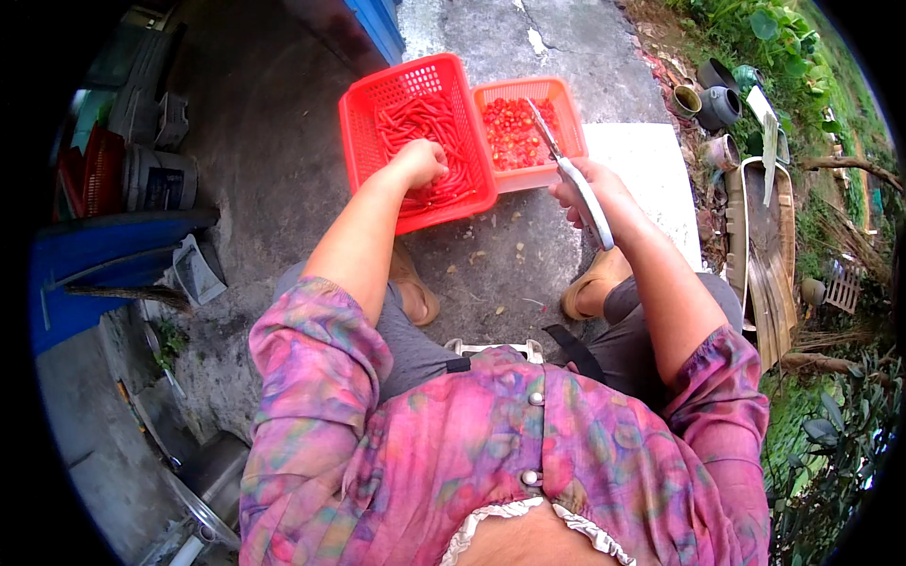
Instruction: The person sits on the ground and uses shears to cut red chilies from a red basket into a smaller orange container. They repeatedly pick up chilies, trim the stems, and drop the pieces into the container.
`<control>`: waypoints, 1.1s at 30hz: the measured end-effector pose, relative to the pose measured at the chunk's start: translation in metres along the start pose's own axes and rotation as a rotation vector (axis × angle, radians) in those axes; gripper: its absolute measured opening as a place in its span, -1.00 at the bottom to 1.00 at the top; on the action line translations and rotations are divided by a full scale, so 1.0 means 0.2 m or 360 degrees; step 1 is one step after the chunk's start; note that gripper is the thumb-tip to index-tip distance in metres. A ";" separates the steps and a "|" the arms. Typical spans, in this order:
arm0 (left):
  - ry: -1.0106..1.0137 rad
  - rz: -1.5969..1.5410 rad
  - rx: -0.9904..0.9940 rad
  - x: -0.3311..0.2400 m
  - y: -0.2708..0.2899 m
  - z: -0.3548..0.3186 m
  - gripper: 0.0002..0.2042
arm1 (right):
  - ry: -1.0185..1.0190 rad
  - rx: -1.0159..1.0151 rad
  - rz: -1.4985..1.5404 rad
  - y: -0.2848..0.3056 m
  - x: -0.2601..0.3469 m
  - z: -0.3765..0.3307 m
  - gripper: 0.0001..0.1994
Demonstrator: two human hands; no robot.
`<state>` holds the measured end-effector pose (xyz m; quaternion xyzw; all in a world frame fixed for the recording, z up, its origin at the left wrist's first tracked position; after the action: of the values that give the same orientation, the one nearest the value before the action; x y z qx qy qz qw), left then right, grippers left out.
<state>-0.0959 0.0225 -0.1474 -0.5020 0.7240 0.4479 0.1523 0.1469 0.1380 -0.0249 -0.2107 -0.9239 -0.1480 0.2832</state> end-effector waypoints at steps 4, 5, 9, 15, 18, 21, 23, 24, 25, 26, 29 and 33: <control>-0.0412 0.0602 -0.0298 -0.11 0.12 0.01 -0.85 | 0.0071 -0.0062 0.0020 0.01 0.02 -0.01 -0.77; -0.0476 0.0517 -0.0253 -0.12 0.10 0.00 -0.85 | 0.0111 -0.0098 0.0005 0.01 0.02 -0.01 -0.79; -0.0741 0.0702 0.0030 -0.23 -0.06 -0.04 -0.77 | 0.0038 -0.0017 -0.0058 -0.01 0.03 -0.02 -0.79; -0.0711 0.1318 0.0013 -0.33 -0.12 -0.12 -0.74 | 0.0045 0.0004 -0.0081 -0.02 0.02 -0.02 -0.82; -0.0441 0.1302 0.0079 -0.26 -0.08 -0.09 -0.75 | 0.0053 0.0014 -0.0095 -0.02 0.01 -0.02 -0.82; -0.0345 0.1312 0.0014 -0.16 -0.05 -0.07 -0.76 | 0.0092 0.0027 -0.0046 -0.02 0.01 -0.02 -0.80; -0.0299 0.1333 -0.0094 -0.12 -0.04 -0.06 -0.77 | 0.0126 0.0009 -0.0010 -0.02 0.02 -0.02 -0.77; -0.0288 0.1386 -0.0075 -0.10 -0.04 -0.05 -0.77 | 0.0129 0.0008 -0.0013 -0.02 0.02 -0.02 -0.77; -0.0277 0.1439 -0.0055 -0.08 -0.04 -0.04 -0.78 | 0.0133 0.0006 -0.0016 -0.02 0.02 -0.01 -0.77; -0.0265 0.1492 -0.0036 -0.06 -0.04 -0.03 -0.78 | 0.0137 0.0005 -0.0019 -0.02 0.02 -0.01 -0.77; -0.0284 0.1375 -0.0117 -0.11 -0.03 -0.08 -0.78 | 0.0131 -0.0028 -0.0069 -0.01 0.02 -0.01 -0.76; -0.0194 0.1053 -0.0026 -0.15 -0.05 -0.09 -0.78 | 0.0140 -0.0036 -0.0102 -0.01 0.02 -0.01 -0.76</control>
<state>-0.0692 0.0247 -0.1217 -0.2134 0.8337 0.5079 0.0378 0.1431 0.1366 -0.0215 -0.1775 -0.9151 -0.1764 0.3163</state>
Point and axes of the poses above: each hand's wrist, its own z-axis towards the middle knuckle, its own y-axis out of the back of the hand, x = y × z, the point moved 8 cm from there along z, towards the middle knuckle, and after that the axes turned 14 degrees about -y, right-handed, at the moved point
